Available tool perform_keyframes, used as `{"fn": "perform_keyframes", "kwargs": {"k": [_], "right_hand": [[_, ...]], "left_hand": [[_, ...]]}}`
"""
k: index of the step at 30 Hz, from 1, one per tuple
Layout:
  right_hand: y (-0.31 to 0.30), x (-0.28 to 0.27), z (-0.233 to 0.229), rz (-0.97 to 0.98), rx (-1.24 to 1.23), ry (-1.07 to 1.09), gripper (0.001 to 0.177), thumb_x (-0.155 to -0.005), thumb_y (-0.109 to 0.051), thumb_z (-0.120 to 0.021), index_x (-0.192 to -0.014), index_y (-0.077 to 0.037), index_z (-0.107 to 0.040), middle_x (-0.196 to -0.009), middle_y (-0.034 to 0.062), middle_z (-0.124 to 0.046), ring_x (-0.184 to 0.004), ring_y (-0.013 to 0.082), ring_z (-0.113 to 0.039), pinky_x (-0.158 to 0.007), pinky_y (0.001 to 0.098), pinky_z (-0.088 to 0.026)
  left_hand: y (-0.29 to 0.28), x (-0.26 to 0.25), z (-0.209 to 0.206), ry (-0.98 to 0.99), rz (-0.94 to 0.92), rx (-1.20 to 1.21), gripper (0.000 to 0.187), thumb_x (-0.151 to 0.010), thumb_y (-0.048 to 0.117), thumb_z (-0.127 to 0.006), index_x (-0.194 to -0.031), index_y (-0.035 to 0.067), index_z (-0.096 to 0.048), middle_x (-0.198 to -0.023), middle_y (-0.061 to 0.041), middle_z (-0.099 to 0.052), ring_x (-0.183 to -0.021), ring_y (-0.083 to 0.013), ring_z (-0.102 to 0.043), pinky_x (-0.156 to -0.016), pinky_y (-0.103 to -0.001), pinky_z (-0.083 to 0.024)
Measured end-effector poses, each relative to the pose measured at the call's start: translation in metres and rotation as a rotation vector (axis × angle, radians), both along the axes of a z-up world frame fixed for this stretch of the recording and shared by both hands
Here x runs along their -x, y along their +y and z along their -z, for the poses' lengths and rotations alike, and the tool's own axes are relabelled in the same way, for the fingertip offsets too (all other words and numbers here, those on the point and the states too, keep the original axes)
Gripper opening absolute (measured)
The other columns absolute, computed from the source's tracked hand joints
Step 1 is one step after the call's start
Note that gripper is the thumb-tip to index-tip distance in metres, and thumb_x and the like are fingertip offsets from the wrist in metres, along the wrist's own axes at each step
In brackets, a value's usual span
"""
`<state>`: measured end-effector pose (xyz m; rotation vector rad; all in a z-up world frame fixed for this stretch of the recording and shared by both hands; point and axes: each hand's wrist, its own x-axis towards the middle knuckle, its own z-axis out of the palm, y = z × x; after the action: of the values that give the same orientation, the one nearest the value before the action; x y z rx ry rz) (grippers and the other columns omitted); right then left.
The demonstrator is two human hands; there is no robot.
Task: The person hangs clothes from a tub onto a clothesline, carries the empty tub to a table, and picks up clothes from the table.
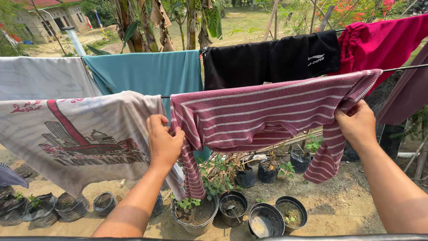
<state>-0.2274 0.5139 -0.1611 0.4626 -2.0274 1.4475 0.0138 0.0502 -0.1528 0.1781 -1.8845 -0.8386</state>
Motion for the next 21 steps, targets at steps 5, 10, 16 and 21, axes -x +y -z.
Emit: {"fn": "perform_keyframes", "kwargs": {"k": [5,10,16,21], "right_hand": [[-0.021,-0.032,0.036,0.288,-0.381,-0.297,0.045,-0.097,-0.038,-0.068,-0.127,-0.004,-0.063,-0.103,0.0172,-0.074,-0.103,0.0382,-0.069,-0.093,0.0532,-0.052],[-0.046,-0.043,0.103,0.422,-1.124,-0.466,0.052,-0.085,-0.039,-0.07,-0.133,-0.019,-0.064,-0.145,0.0032,-0.058,-0.129,0.0296,-0.055,-0.101,0.0538,-0.042],[-0.07,-0.041,0.207,-0.277,-1.23,-0.695,0.053,-0.085,-0.036,-0.072,-0.134,-0.017,-0.067,-0.139,0.005,-0.067,-0.129,0.0225,-0.065,-0.112,0.0353,-0.051],[-0.104,-0.053,0.29,-0.41,-1.387,-0.789,0.057,-0.085,-0.035,-0.076,-0.137,-0.016,-0.063,-0.142,0.0078,-0.063,-0.131,0.0252,-0.061,-0.111,0.0341,-0.049]], "left_hand": [[0.0,-0.014,0.051,-0.336,-0.071,-0.17,0.039,-0.081,0.009,-0.067,-0.113,0.002,-0.047,-0.086,-0.02,-0.067,-0.077,-0.0348,-0.07,-0.076,-0.047,-0.054],[-0.005,-0.029,0.11,-0.468,-0.059,-0.278,0.05,-0.076,0.009,-0.067,-0.124,0.002,-0.052,-0.095,-0.022,-0.074,-0.09,-0.039,-0.073,-0.083,-0.046,-0.055],[-0.011,-0.066,0.165,-0.785,0.034,-0.345,0.053,-0.082,0.014,-0.069,-0.132,0.003,-0.053,-0.102,-0.02,-0.075,-0.099,-0.0376,-0.072,-0.087,-0.045,-0.055],[-0.024,-0.119,0.2,-0.838,0.206,-0.21,0.049,-0.088,0.017,-0.066,-0.132,0.002,-0.051,-0.098,-0.018,-0.075,-0.098,-0.0325,-0.073,-0.088,-0.042,-0.055]]}}
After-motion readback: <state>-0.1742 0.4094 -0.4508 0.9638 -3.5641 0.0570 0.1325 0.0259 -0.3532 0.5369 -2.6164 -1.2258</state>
